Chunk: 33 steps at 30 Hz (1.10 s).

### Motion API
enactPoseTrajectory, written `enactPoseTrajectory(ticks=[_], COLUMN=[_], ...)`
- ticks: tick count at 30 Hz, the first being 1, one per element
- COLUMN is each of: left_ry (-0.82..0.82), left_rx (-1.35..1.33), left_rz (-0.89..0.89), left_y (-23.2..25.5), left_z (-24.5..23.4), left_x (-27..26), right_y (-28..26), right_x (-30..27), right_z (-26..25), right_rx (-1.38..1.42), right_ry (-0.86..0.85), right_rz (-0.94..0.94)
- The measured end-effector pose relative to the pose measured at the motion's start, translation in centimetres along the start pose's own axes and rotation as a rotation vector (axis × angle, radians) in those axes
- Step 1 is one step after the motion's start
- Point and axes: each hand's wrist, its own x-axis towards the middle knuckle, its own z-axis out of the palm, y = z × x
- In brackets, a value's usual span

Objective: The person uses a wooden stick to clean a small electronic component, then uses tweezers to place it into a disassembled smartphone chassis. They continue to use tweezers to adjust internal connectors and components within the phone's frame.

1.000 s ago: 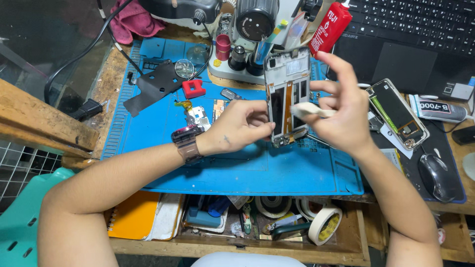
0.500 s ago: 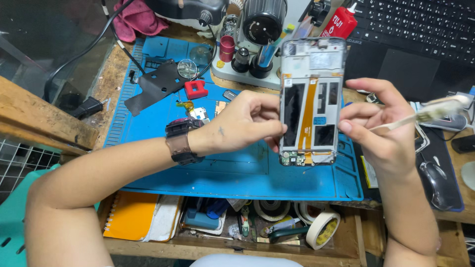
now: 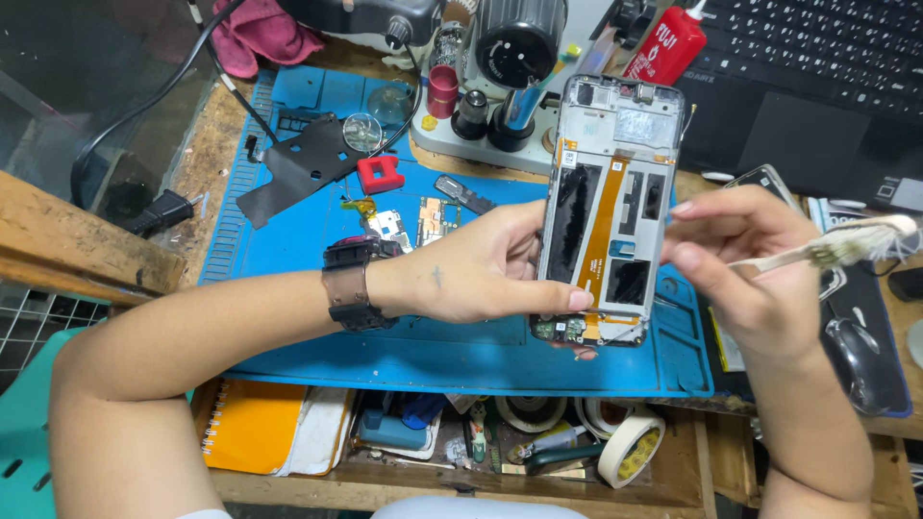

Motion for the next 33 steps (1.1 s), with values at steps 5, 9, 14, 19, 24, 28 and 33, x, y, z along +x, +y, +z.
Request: enactPoseTrajectory(ticks=[5,9,14,19,24,28,33], left_ry=[0.055,0.031,0.056,0.050,0.050,0.065,0.061], left_rx=[-0.009,0.037,0.144,0.204,0.189,0.170,0.127], left_rz=[-0.033,-0.135,-0.179,-0.171,-0.173,-0.155,-0.147], left_y=[-0.1,0.7,0.1,0.1,0.5,0.1,-0.1], left_z=[-1.5,-1.8,-2.0,-1.8,-1.7,-1.8,-1.9], left_x=[-1.2,-1.4,-1.4,-1.2,-1.2,-1.1,-1.2], right_y=[-0.7,-0.9,1.2,3.4,2.9,4.0,5.8], right_x=[0.8,1.6,2.5,3.8,3.7,4.2,4.7], right_z=[-1.3,-3.0,-7.1,-8.8,-7.0,-4.4,-2.1], right_rx=[-0.146,-0.923,-1.327,-1.353,-1.353,-1.218,-1.333], right_ry=[0.070,0.134,0.018,-0.185,-0.157,-0.266,-0.285], right_rz=[-0.023,0.100,0.156,0.131,-0.075,-0.186,-0.047])
